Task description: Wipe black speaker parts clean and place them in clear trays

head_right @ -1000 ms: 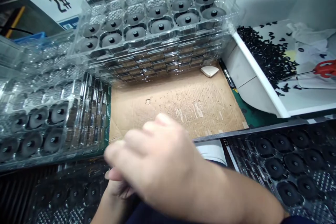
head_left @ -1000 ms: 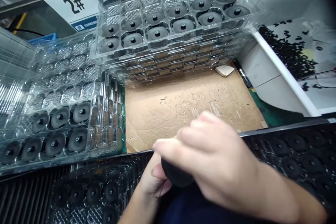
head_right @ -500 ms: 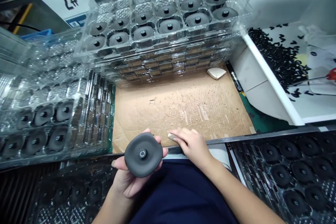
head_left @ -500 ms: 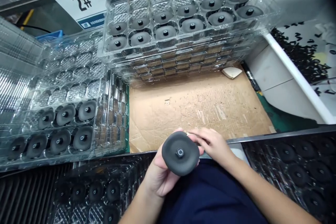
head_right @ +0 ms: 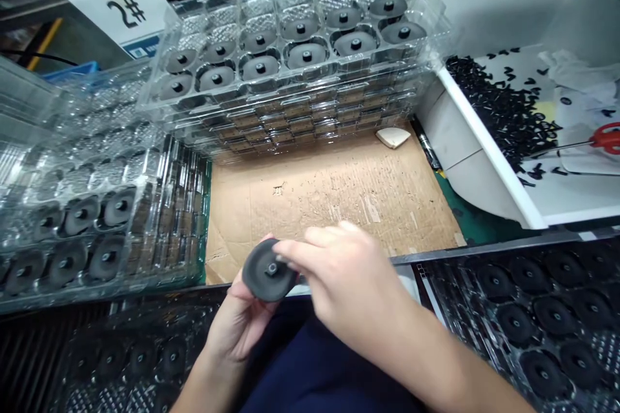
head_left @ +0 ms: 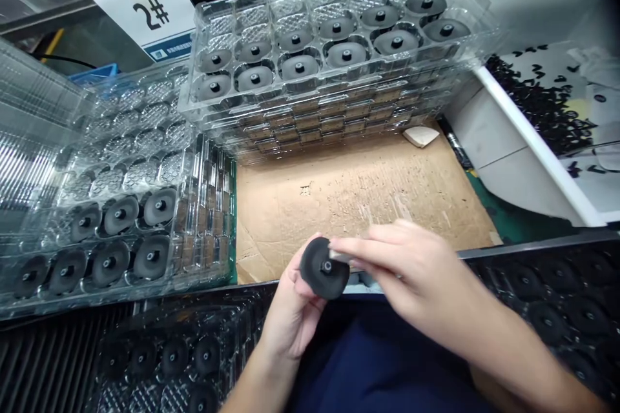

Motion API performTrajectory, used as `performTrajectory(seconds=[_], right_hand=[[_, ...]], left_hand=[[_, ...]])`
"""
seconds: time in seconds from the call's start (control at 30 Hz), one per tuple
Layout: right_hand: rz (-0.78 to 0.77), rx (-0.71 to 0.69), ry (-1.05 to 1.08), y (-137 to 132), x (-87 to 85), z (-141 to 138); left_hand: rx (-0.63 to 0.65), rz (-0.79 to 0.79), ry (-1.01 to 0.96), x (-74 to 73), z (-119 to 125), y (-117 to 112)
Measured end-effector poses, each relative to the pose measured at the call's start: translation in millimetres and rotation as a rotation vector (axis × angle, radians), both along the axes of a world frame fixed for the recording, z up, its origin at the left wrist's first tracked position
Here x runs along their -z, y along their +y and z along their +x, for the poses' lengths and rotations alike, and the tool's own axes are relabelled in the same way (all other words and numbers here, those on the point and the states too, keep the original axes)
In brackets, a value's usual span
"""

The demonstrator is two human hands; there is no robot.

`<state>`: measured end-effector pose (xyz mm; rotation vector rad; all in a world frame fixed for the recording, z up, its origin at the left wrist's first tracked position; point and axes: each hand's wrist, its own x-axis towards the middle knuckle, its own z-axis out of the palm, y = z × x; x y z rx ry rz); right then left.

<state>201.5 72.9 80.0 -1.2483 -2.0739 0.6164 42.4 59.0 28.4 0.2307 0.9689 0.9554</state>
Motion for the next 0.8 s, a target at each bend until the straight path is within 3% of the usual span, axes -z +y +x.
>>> performTrajectory(seconds=[0.13,0.23,0.33,0.4,0.53,0.7,0.8], right_hand=[[0.033,0.012,0.164,3,11.2,-2],[-0.113,0.024,0.243,6,17.4,4],[-0.231,0.133,0.242,3,16.4,10],[-0.151,0.176,0.269,-2,13.2,7],[0.017,0.074,0.254,-7,13.0,-8],[-0.269,0.088,0.198,-7,16.9,4],[-0.294,0.167,0.272,-11,10.0,10]], left_hand=[[-0.021,-0.011,-0.010,1.6,-2,2],[-0.056,0.016,0.000,2.5,-2,5],[-0.059,0.045,-0.008,1.9,-2,6],[-0.062,0.062,-0.023,0.9,0,6],[-0.080,0.067,-0.038,0.7,4,5],[-0.126,0.072,-0.032,1.6,0,6],[-0.137,0.080,-0.042,-0.8,1,7]])
